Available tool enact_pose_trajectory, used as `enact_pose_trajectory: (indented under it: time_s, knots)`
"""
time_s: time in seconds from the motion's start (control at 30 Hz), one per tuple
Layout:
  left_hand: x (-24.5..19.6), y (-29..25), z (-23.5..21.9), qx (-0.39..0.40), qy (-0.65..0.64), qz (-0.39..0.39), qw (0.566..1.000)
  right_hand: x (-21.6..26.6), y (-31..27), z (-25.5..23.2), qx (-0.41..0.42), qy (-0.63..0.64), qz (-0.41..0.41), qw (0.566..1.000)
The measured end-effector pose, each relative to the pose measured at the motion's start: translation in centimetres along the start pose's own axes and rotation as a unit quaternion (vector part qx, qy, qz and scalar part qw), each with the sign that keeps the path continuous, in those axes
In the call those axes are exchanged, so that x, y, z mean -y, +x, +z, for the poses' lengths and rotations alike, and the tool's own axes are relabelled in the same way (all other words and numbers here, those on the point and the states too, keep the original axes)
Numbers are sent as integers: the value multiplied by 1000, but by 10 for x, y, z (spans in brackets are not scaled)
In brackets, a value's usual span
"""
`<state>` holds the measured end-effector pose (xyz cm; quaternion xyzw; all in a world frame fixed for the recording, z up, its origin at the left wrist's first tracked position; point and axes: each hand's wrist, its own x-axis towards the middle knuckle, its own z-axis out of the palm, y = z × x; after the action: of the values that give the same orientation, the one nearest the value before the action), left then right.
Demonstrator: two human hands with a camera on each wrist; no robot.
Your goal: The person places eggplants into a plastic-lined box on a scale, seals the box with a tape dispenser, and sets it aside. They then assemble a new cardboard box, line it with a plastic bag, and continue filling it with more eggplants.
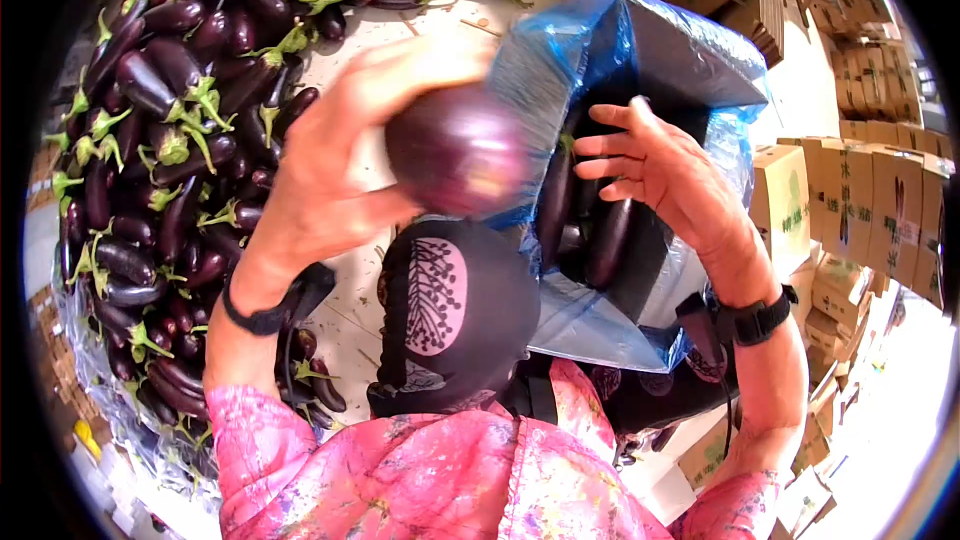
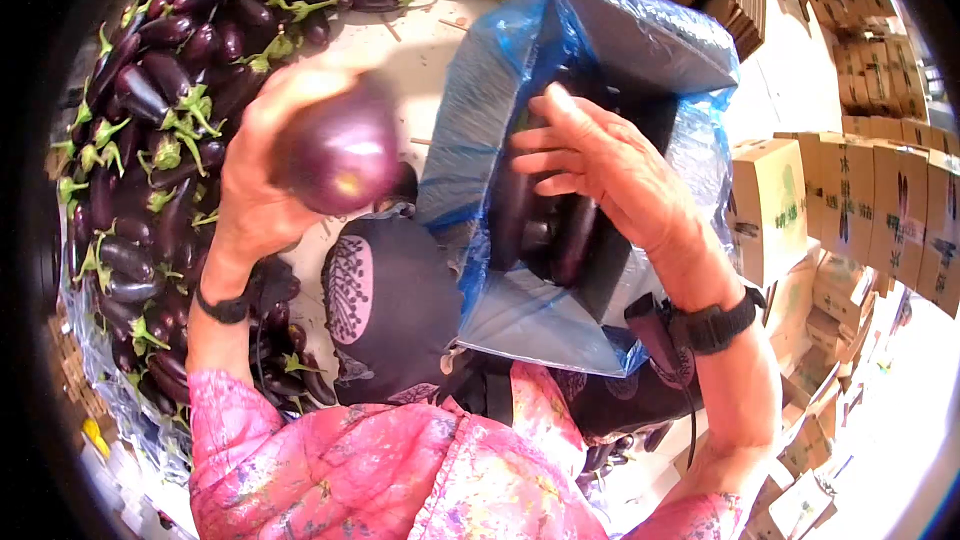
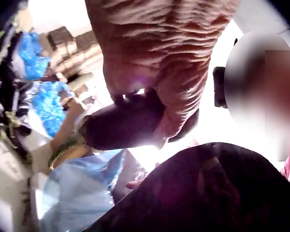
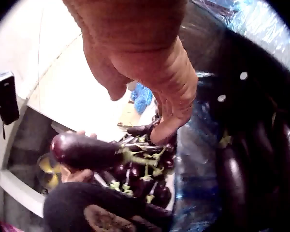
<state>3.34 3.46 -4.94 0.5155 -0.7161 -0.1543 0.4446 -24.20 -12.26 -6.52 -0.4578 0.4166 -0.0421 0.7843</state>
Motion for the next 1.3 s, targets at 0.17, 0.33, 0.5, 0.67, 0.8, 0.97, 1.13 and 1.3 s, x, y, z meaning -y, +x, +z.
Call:
enact_pose_trajectory:
  time_s: [0.17,0.33,0.5,0.67,0.8,0.97,1.13,1.3]
  knots:
    - [-12,68,77,1,-85,242,966,1,-28,10,-40,158,-35,986]
    - [24,-11,43,55,-197,-104,973,-18,-49,-27,-52,131,-33,989]
    - [133,-218,50,202,218,-300,907,-44,-50,-45,-153,133,38,978]
    - [203,-299,25,275,476,-331,767,-51,-33,-33,-179,108,26,978]
    - [222,-291,25,393,525,-226,720,-59,-28,-40,-182,87,24,979]
    - [202,-299,10,335,502,-90,792,-58,-28,-34,-198,93,14,976]
    - [162,-229,-4,139,291,-297,899,-49,-28,-31,-140,115,-3,983]
    - [118,-115,-50,-162,-42,-428,888,-45,-32,-26,-139,119,-29,983]
